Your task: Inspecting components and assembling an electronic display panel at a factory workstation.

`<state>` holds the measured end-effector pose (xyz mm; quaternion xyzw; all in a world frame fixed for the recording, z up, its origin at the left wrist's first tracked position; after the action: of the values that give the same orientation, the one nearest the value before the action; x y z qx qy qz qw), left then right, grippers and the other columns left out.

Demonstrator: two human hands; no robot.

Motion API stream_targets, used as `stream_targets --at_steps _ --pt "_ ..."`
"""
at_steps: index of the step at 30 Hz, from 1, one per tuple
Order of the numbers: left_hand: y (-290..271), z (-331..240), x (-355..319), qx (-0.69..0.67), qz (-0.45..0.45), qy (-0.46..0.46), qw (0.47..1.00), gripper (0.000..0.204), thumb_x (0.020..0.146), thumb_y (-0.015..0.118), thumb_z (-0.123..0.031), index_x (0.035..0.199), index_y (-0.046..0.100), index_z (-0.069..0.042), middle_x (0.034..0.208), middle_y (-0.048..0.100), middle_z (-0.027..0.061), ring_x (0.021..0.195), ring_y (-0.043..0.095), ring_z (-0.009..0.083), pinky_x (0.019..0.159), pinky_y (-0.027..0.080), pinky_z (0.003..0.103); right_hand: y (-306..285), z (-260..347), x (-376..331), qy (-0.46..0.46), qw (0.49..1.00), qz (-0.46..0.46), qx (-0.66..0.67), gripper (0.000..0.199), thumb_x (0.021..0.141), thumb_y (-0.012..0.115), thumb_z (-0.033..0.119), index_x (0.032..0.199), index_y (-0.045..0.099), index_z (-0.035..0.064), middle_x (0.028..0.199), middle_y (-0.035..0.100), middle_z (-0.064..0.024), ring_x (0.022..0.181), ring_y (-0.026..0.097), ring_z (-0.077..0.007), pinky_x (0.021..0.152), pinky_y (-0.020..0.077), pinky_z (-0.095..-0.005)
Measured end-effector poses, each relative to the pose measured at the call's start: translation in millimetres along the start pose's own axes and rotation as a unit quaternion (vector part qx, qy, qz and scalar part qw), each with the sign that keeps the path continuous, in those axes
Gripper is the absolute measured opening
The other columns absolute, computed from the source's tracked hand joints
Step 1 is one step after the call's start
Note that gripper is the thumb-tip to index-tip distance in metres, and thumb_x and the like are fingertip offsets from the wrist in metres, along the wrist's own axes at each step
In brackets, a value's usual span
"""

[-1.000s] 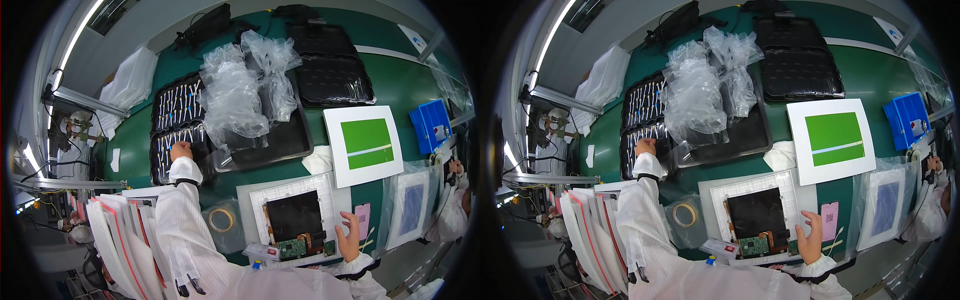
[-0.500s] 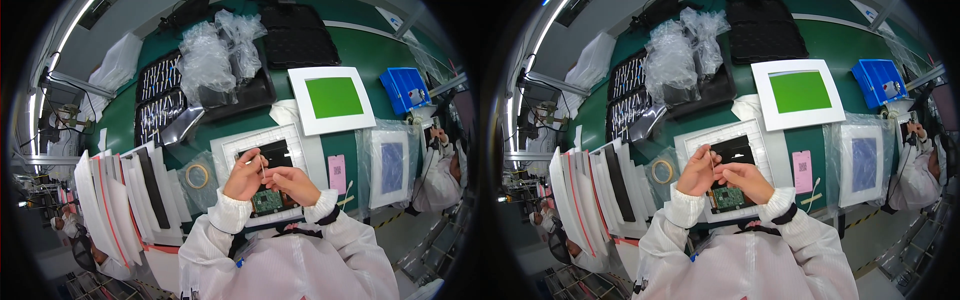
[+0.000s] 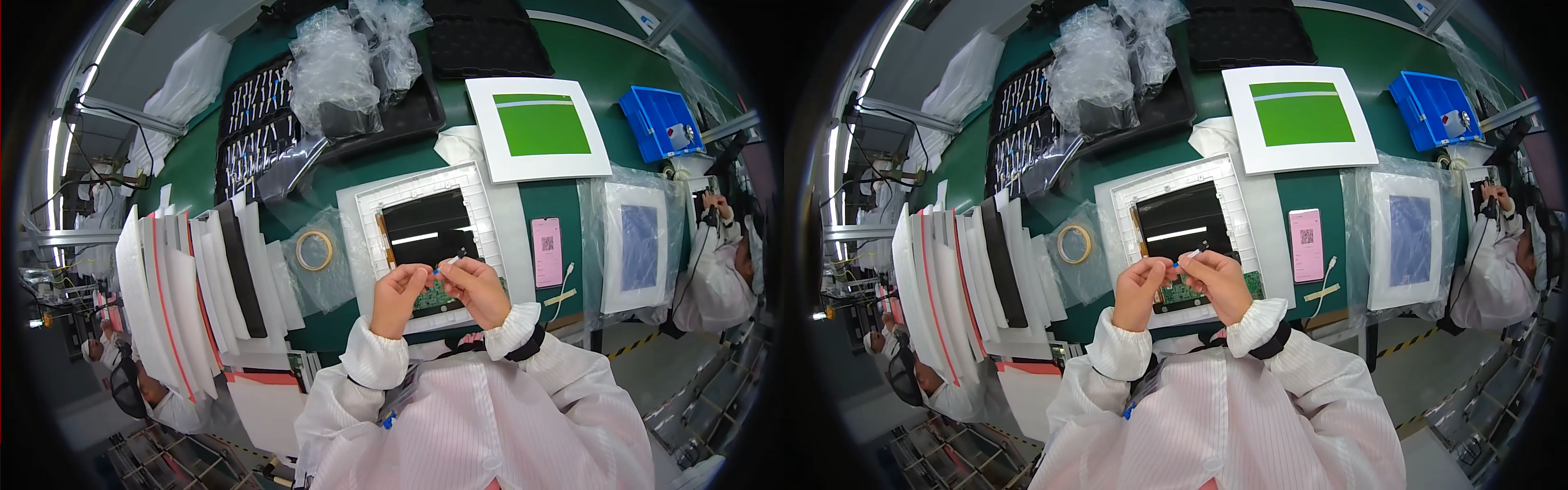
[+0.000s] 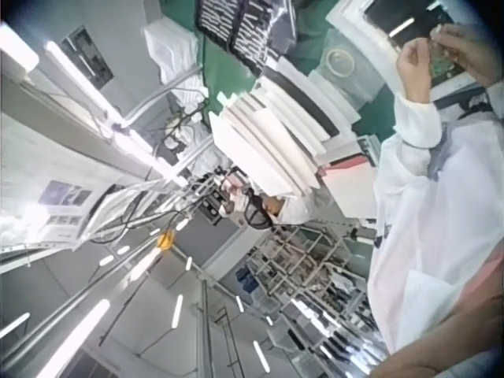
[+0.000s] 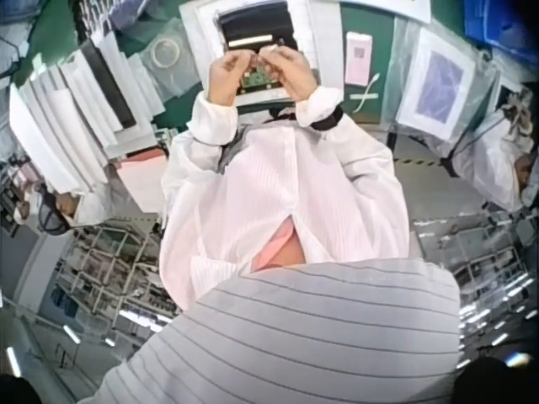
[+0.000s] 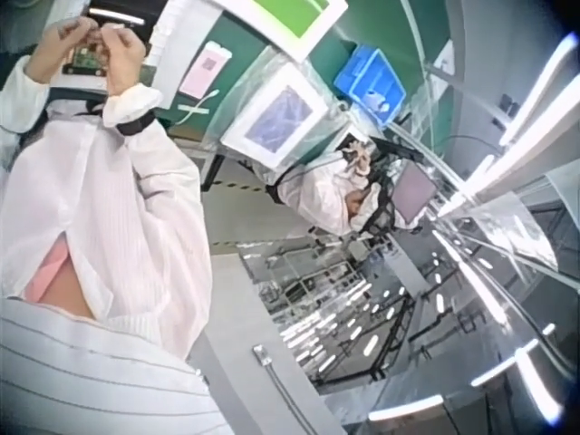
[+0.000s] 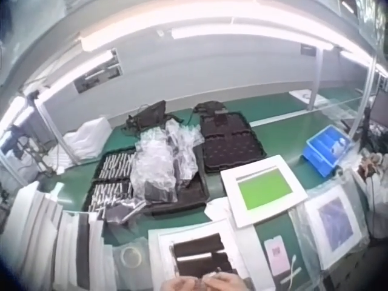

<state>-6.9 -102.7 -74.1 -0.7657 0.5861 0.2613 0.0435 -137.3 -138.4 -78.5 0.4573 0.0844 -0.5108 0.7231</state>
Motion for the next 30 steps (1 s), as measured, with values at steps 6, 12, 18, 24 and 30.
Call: stream_targets --at_steps 6,12,18,24,30 --pt "4.8 9.7 -0.6 0.079 -0.011 0.029 0.996 0.014 0.082 0.062 -0.012 0.087 0.061 0.001 0.076 0.061 0.0015 0.068 0.055 0.0062 0.064 0.044 0.020 -9.7 -6.3 -2.9 -0.004 0.997 -0.054 -0.063 0.017 0.079 0.064 0.016 0.087 0.062 0.0011 0.075 0.061 -0.0023 0.064 0.052 -0.0065 0.059 0.0401 -0.0196" --pt "-2.5 28.3 0.2 0.106 0.000 0.004 0.994 0.012 0.080 0.062 -0.010 0.088 0.062 -0.001 0.078 0.061 0.0007 0.070 0.055 0.0067 0.063 0.044 0.020 -37.1 -3.2 -0.8 -0.033 0.974 -0.081 -0.209 0.014 0.077 0.063 0.011 0.084 0.062 -0.0006 0.072 0.060 -0.0034 0.063 0.053 -0.0087 0.061 0.0427 -0.0210" --pt "-38.0 56.6 11.6 0.271 -0.160 -0.001 0.949 0.025 0.070 0.070 -0.008 0.092 0.061 -0.005 0.083 0.059 0.0064 0.076 0.055 0.0163 0.070 0.045 0.028 -83.2 -7.0 10.8 -0.057 0.951 -0.184 -0.242 0.018 0.074 0.067 0.014 0.074 0.063 -0.0032 0.065 0.059 -0.0052 0.057 0.053 -0.0091 0.054 0.0438 -0.0216" --pt "-30.3 40.2 1.3 0.480 -0.276 0.082 0.828 0.023 0.070 0.070 -0.013 0.090 0.060 -0.010 0.094 0.053 0.0096 0.093 0.048 0.0274 0.083 0.038 0.037 -95.6 -19.6 11.7 -0.052 0.955 -0.211 -0.204 0.020 0.073 0.067 0.016 0.072 0.062 -0.0038 0.065 0.060 -0.0064 0.056 0.054 -0.0093 0.053 0.0428 -0.0218" --pt "-34.8 55.2 -7.1 0.465 -0.264 0.065 0.843 0.017 0.071 0.068 -0.013 0.086 0.061 -0.008 0.086 0.056 0.0078 0.085 0.050 0.0247 0.078 0.041 0.035 -95.9 -21.5 5.1 -0.073 0.951 -0.201 -0.223 0.022 0.072 0.068 0.017 0.072 0.064 -0.0047 0.065 0.061 -0.0071 0.057 0.055 -0.0102 0.053 0.0420 -0.0219"
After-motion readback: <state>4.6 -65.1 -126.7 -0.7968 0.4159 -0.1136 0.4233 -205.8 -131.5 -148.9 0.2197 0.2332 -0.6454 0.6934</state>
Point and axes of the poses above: each hand's wrist, its own x-axis towards the middle knuckle, its own y-axis out of the palm, z = x × y, the point moved 6 cm from there along x, towards the middle knuckle
